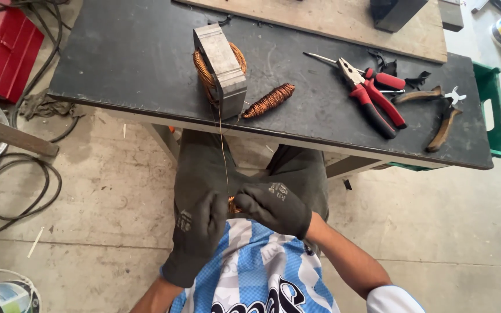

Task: Repairing a motor stator by manipulating copper wire coils and using pliers

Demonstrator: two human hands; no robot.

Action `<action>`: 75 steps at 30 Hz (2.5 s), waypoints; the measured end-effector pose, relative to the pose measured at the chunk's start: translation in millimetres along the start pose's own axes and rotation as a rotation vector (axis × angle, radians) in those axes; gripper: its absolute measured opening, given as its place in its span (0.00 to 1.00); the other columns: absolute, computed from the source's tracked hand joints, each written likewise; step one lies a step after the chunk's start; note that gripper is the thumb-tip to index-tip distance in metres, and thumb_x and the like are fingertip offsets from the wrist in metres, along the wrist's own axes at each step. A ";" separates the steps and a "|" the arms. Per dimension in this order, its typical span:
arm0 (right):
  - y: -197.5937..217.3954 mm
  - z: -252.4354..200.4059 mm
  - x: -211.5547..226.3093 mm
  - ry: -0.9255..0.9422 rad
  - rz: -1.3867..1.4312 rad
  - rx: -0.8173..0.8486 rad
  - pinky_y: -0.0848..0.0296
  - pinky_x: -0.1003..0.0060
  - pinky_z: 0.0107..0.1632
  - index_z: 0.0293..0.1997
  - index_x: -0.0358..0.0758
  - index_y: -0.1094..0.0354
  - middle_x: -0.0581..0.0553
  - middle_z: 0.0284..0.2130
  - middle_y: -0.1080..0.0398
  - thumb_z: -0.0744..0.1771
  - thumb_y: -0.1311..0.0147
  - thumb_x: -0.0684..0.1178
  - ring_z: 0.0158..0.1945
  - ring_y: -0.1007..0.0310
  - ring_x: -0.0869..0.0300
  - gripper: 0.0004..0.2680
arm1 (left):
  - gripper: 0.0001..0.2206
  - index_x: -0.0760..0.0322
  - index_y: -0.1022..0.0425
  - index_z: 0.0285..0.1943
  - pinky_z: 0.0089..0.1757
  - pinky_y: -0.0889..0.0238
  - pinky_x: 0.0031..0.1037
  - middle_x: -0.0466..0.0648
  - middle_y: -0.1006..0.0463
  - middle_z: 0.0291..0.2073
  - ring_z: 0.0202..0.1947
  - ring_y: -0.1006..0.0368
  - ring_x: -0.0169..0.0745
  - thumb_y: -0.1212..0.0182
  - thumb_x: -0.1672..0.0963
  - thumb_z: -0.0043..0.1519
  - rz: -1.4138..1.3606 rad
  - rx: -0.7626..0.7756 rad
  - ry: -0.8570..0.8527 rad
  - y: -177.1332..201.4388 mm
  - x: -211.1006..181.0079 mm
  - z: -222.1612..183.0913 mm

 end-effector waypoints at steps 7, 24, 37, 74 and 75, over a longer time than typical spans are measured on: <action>-1.3 -0.2 5.8 0.016 -0.072 -0.159 0.25 0.56 0.47 0.62 0.37 0.41 0.41 0.51 0.26 0.71 0.52 0.55 0.50 0.21 0.48 0.15 | 0.08 0.63 0.42 0.46 0.35 0.39 0.37 0.52 0.36 0.35 0.33 0.35 0.46 0.48 0.56 0.68 -0.990 0.554 0.702 -59.4 18.3 -20.0; 16.9 24.4 -7.1 -0.028 -0.092 -0.204 0.25 0.56 0.50 0.63 0.34 0.40 0.37 0.54 0.27 0.71 0.51 0.54 0.51 0.21 0.48 0.16 | 0.19 0.57 0.29 0.27 0.32 0.37 0.35 0.43 0.26 0.18 0.24 0.27 0.35 0.55 0.50 0.70 -1.211 0.632 0.845 -58.0 36.5 28.3; 16.9 35.9 -23.7 -0.018 -0.371 -0.213 0.31 0.54 0.35 0.50 0.42 0.35 0.44 0.38 0.25 0.71 0.54 0.53 0.41 0.22 0.48 0.08 | 0.08 0.60 0.26 0.44 0.34 0.32 0.39 0.47 0.22 0.35 0.36 0.25 0.51 0.51 0.56 0.69 -0.818 0.188 0.420 -62.4 37.5 45.0; 48.3 78.6 -11.4 -0.068 0.207 -0.338 0.27 0.58 0.37 0.30 0.46 0.39 0.42 0.21 0.34 0.73 0.65 0.55 0.27 0.28 0.46 0.15 | 0.15 0.96 0.26 0.41 0.46 0.31 0.15 0.64 0.19 0.36 0.40 0.25 0.41 0.48 0.62 0.68 -0.548 -0.456 0.205 -13.6 43.9 104.6; 41.4 77.1 -24.0 -0.071 0.206 -0.341 0.27 0.58 0.37 0.30 0.46 0.39 0.42 0.21 0.34 0.73 0.65 0.55 0.27 0.28 0.46 0.15 | 0.15 0.96 0.26 0.41 0.46 0.31 0.15 0.64 0.19 0.36 0.40 0.25 0.41 0.48 0.62 0.68 -0.552 -0.455 0.203 -20.3 45.7 99.9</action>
Point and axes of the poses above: each hand's wrist, its own z-axis towards the middle knuckle, its own y-axis out of the back of the hand, x = y × z, the point moved 5 cm from there along z, towards the middle knuckle
